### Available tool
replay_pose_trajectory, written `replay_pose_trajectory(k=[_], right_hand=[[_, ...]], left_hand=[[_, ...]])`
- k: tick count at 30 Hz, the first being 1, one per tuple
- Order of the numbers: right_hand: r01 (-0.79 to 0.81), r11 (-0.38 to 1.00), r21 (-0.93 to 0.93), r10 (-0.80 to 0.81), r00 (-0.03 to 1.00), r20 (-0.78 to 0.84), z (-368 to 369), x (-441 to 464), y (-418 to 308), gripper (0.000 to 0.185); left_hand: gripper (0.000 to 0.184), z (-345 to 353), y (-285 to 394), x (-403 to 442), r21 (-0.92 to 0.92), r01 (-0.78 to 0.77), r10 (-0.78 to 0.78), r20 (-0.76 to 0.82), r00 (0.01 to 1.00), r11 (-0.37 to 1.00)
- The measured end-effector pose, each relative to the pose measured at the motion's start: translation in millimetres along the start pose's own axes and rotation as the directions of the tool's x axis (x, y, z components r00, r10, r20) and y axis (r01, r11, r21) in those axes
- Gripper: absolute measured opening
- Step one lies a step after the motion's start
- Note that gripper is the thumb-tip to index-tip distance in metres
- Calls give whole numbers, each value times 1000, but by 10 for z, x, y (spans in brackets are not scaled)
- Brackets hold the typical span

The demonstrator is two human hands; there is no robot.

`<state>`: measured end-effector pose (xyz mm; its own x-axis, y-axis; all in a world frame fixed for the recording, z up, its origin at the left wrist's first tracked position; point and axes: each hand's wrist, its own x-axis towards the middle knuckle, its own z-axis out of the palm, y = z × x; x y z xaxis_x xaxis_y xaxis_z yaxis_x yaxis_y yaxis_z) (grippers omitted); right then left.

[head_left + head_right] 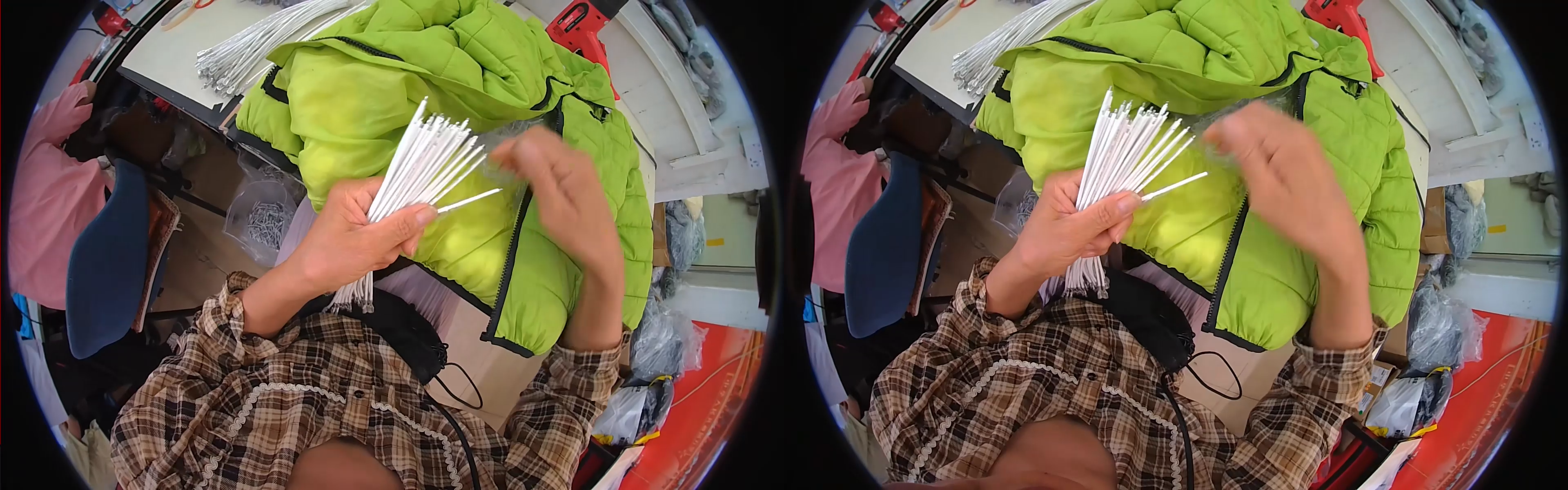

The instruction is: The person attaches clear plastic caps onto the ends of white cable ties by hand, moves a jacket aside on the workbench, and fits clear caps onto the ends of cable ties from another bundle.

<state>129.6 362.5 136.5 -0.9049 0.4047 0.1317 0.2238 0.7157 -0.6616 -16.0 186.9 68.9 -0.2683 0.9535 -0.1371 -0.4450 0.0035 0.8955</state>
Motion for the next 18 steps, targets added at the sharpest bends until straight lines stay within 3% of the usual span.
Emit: replay_pose_trajectory(k=[1,2,4,5,9,18], right_hand=[[9,981,-195,-24,997,-76,-95,74,90,27],[11,980,-198,-27,997,-78,-144,158,233,27],[-61,783,-618,-62,982,-176,-131,317,572,25],[-65,782,-620,-62,982,-181,-89,377,647,25],[85,946,-312,-152,969,-196,119,579,782,24],[188,896,-402,-258,957,-129,361,367,432,23]], left_hand=[[4,-5,-5,-8,-9,-3,3,-15,1000,1000],[5,-8,-21,-19,-18,-4,3,-30,1000,1000],[6,-16,-43,-36,-35,-2,0,-58,998,999],[6,-21,-41,-39,-33,-4,2,-52,999,999],[7,-44,-52,-69,-71,5,-11,-90,996,997],[7,-177,6,-157,-103,57,-67,-95,993,993]])
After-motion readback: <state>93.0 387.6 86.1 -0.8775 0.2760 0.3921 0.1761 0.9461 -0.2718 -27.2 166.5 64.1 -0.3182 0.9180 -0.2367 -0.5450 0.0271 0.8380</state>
